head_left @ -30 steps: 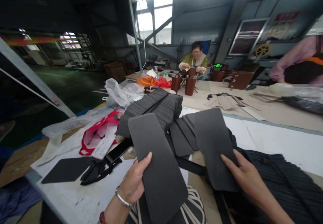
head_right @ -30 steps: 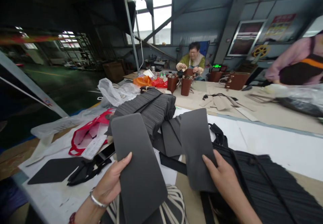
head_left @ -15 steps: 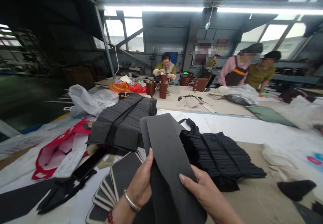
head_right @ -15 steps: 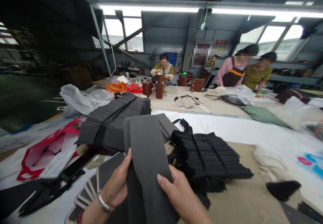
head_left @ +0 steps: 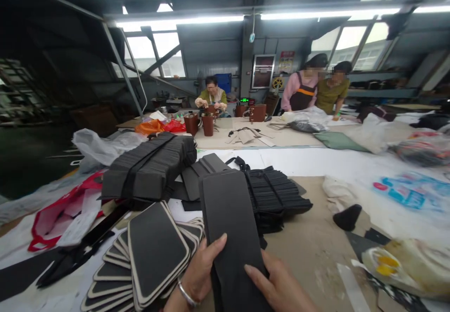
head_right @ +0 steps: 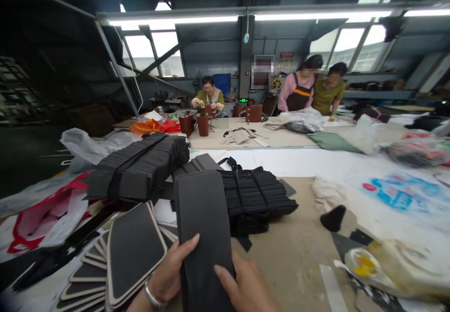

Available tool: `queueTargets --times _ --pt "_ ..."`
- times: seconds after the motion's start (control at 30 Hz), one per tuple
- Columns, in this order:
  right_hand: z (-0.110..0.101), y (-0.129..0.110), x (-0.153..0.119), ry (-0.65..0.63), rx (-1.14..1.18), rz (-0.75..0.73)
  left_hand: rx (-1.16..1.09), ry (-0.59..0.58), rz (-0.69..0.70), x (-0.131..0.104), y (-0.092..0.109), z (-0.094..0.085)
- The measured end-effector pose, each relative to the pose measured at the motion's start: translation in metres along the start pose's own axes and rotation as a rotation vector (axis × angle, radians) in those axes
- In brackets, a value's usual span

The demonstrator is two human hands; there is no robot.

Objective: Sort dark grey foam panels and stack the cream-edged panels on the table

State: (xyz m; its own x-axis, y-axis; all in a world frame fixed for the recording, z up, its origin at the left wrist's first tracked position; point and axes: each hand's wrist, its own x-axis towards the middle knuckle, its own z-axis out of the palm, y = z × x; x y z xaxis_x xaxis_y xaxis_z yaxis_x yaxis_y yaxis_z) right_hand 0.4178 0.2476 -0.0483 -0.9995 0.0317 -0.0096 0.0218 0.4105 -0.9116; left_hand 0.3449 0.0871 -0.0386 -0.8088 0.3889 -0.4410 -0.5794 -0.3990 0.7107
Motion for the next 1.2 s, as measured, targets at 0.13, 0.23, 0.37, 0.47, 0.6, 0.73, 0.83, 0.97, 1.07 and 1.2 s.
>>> queueTargets --times 0.13,0.23,0.37,0.47,0.6,0.73,0.83,0.97,1.07,1.2 --pt "-0.037 0.014 -0.019 0.273 -0.064 0.054 0.039 -0.014 -0.068 -0.011 -0.032 0.015" --pt "-0.056 0.016 -0.022 0.431 0.152 -0.005 0.079 -0.112 -0.133 -0.018 -0.054 0.025" --pt "-0.063 0.014 -0.024 0.396 0.505 -0.004 0.179 -0.257 -0.222 -0.022 -0.079 0.034" --pt "-0.062 0.015 -0.028 0.397 0.708 0.033 0.212 -0.288 -0.269 -0.024 -0.090 0.039" --pt "-0.061 0.020 -0.035 0.403 0.799 0.082 0.217 -0.331 -0.291 -0.025 -0.094 0.043" --pt "-0.054 0.023 -0.036 0.453 0.825 0.083 0.246 -0.373 -0.304 -0.022 -0.091 0.040" --pt "-0.048 0.021 -0.030 0.503 0.770 0.083 0.238 -0.373 -0.308 -0.017 -0.086 0.035" --pt "-0.043 0.020 -0.010 0.549 0.677 0.103 0.248 -0.318 -0.293 -0.006 -0.078 0.029" --pt "-0.039 0.025 0.001 0.529 0.713 0.120 0.238 -0.309 -0.291 0.007 -0.071 0.024" --pt "-0.021 0.030 -0.013 0.379 0.684 0.274 0.124 -0.281 -0.205 0.023 -0.059 0.019"
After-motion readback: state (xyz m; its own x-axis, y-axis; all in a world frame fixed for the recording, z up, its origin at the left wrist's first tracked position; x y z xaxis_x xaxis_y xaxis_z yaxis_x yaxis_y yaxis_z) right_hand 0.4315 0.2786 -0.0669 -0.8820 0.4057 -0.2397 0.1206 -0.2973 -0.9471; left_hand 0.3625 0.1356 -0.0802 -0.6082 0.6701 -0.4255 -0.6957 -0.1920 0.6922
